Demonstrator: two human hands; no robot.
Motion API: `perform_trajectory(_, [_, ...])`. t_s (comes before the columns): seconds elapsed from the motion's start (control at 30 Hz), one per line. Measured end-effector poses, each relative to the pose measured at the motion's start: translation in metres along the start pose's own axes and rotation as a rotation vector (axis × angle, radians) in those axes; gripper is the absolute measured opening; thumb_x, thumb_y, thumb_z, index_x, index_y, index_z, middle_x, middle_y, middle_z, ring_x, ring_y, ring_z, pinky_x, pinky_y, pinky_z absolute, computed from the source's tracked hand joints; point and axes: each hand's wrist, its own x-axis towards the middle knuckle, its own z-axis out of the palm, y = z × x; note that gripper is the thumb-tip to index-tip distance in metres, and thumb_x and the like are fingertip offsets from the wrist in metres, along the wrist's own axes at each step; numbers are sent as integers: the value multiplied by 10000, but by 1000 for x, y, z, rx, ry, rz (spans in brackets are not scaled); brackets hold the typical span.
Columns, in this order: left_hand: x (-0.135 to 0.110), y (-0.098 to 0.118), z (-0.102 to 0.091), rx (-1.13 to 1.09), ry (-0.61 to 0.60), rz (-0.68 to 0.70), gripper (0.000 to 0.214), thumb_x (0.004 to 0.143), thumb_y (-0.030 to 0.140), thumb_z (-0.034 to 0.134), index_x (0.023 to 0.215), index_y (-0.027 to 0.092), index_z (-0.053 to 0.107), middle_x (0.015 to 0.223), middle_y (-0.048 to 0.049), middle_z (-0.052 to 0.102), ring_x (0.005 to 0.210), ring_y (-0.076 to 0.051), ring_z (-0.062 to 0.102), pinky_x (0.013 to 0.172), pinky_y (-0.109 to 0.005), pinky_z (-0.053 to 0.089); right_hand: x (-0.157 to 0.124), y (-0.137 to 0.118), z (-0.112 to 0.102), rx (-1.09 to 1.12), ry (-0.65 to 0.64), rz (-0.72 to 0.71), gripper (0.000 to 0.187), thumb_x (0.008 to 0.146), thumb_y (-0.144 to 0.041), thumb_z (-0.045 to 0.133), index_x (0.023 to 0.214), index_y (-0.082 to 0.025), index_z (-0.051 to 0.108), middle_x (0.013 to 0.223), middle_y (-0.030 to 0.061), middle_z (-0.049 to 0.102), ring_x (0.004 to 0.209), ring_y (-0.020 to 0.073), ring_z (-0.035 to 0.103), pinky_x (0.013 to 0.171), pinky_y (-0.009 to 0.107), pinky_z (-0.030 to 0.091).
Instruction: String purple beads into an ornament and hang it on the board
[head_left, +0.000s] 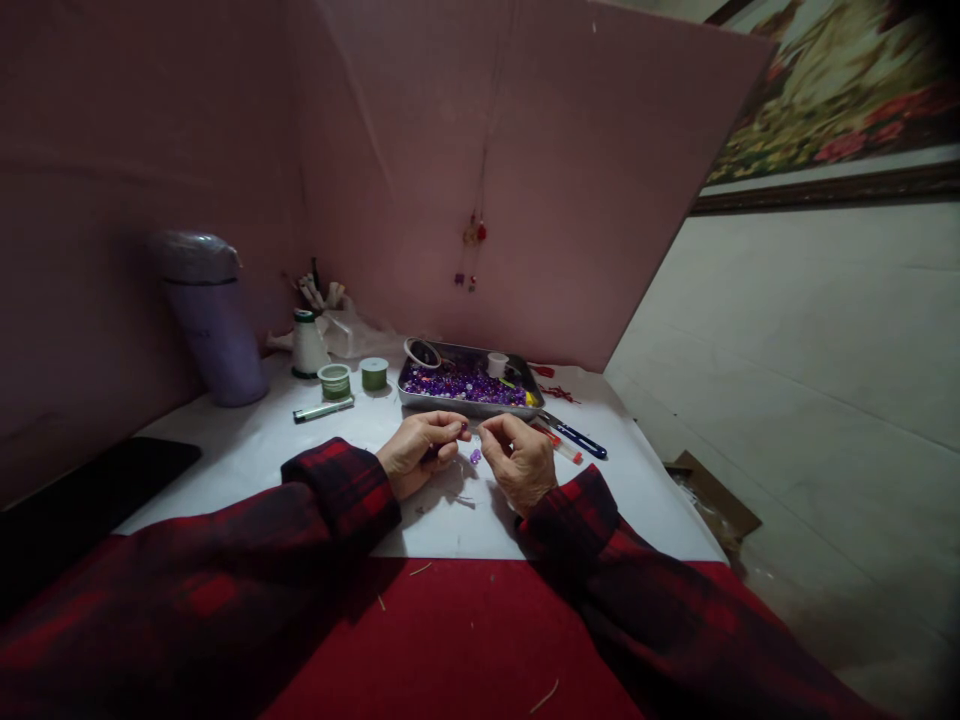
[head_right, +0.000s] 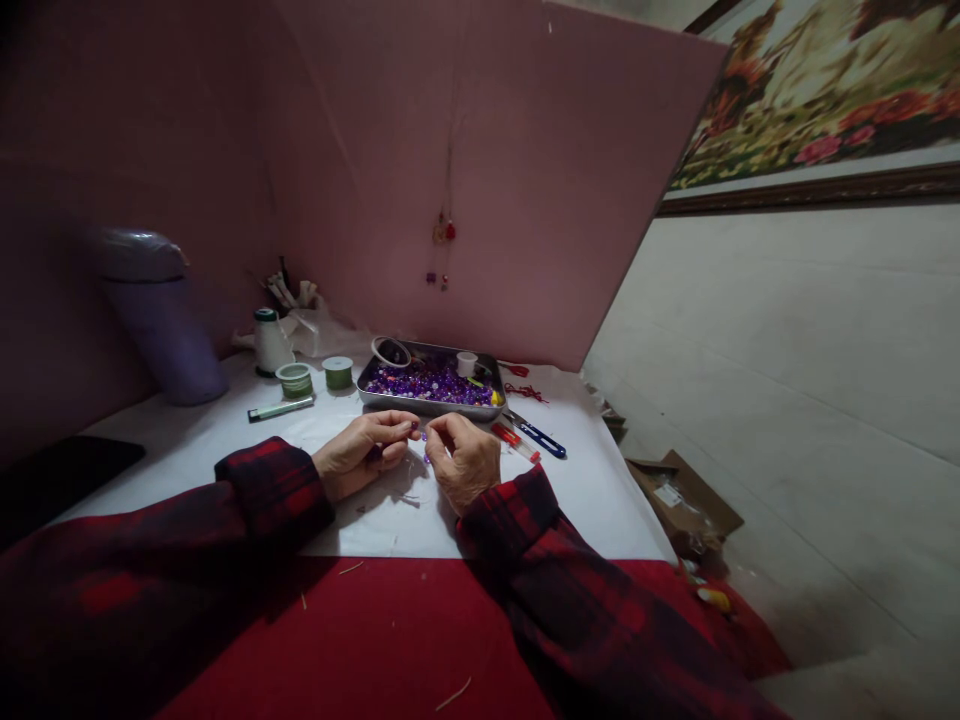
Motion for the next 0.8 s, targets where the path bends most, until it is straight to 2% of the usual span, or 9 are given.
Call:
perform_trajectory(0.27, [-1,1,3,5,2,-5,65,768,27,526,787,75,564,664,-37,570,371,-16,354,318,-129,208,-1,0,1,-4,-37,1,141,807,-213,513,699,-170,594,618,-1,585,522,100,472,527,217,359])
perform_trajectory(0.43, [0,1,2,13,4,-1,73,776,25,508,771,70,566,672,-38,566,370,-12,351,322,-135,205,0,0,0,5,8,4,148,811,-227,514,694,-171,586,611,-2,586,521,102,480,537,221,366])
perform_trajectory(0.8, [0,0,1,20,2,8,50,706,35,584,731,77,571,698,-60,599,372,-16,355,316,-136,165,-1,0,1,-4,-34,9,138,804,-214,509,702,-176,595,627,2,597,541,110,500,544,222,377])
